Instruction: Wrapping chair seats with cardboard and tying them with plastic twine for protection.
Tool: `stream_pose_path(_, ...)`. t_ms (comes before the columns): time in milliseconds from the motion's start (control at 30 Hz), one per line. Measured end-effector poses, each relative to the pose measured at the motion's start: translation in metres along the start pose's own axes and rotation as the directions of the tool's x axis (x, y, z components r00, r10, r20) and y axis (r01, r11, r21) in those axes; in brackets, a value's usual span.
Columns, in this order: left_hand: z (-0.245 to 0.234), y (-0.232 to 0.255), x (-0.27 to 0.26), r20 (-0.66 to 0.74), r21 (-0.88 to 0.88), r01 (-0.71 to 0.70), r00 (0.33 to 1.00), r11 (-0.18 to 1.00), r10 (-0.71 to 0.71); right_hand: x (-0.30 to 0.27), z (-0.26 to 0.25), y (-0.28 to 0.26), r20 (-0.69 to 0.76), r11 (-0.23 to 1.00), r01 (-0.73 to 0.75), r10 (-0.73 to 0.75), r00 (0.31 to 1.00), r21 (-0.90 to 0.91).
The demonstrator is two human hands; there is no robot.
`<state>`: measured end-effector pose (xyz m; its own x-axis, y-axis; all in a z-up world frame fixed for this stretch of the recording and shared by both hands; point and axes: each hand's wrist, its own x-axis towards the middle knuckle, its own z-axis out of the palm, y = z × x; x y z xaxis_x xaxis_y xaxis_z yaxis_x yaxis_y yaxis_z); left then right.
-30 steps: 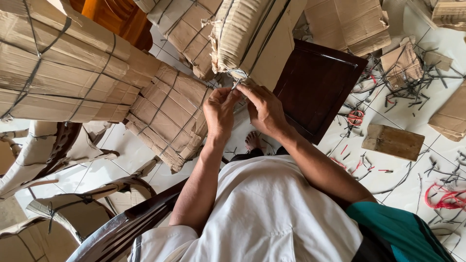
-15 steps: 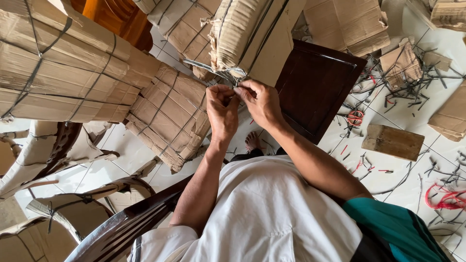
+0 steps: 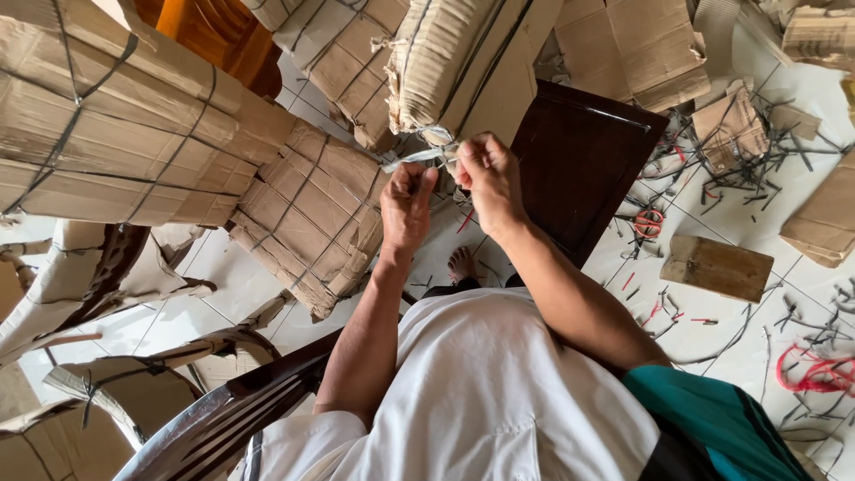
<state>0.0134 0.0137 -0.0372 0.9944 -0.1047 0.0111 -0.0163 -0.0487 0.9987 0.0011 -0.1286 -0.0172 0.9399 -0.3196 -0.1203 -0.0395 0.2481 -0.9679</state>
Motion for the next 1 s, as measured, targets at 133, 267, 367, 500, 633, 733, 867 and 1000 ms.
stream_pose_path(133, -0.008, 0.007, 0.005, -0.088, 0.229, -0.008, 0.996, 0.973, 0.029, 0.009, 0.005, -0.019, -0.044, 0.996, 0.052, -0.049, 0.998, 0.076)
stream_pose_path(267, -0.012, -0.016, 0.008, -0.056, 0.152, 0.053, 0.997, 0.987, -0.045, 0.015, 0.002, -0.023, -0.005, 0.997, 0.061, -0.060, 0.998, 0.037)
stream_pose_path(367, -0.003, -0.011, 0.011, -0.061, -0.143, 0.213, 0.973, 0.967, -0.224, 0.019, -0.004, -0.026, 0.019, 0.999, 0.047, -0.047, 0.999, -0.009)
stream_pose_path(500, -0.006, -0.011, 0.020, 0.077, -0.801, 0.359, 0.856, 0.480, -0.512, 0.011, -0.001, -0.018, -0.004, 0.990, 0.018, -0.017, 1.000, 0.142)
stream_pose_path(633, -0.011, -0.001, 0.030, 0.300, -0.925, 0.368, 0.856, 0.089, -0.421, 0.005, 0.008, -0.033, 0.005, 0.936, -0.022, 0.021, 1.000, 0.353)
stream_pose_path(733, -0.004, -0.003, 0.038, 0.261, -0.867, 0.406, 0.864, 0.289, -0.430, 0.009, 0.005, -0.016, 0.045, 0.856, -0.084, 0.071, 0.996, 0.509)
stream_pose_path(867, 0.017, -0.012, 0.055, -0.146, -0.586, 0.219, 0.918, 0.780, -0.368, 0.015, 0.004, -0.002, 0.059, 0.840, -0.120, 0.105, 0.993, 0.530)
stream_pose_path(1000, 0.018, -0.024, 0.065, -0.190, -0.007, -0.025, 0.981, 1.000, 0.023, 0.025, 0.001, -0.005, 0.076, 0.890, -0.167, 0.149, 0.986, 0.424)
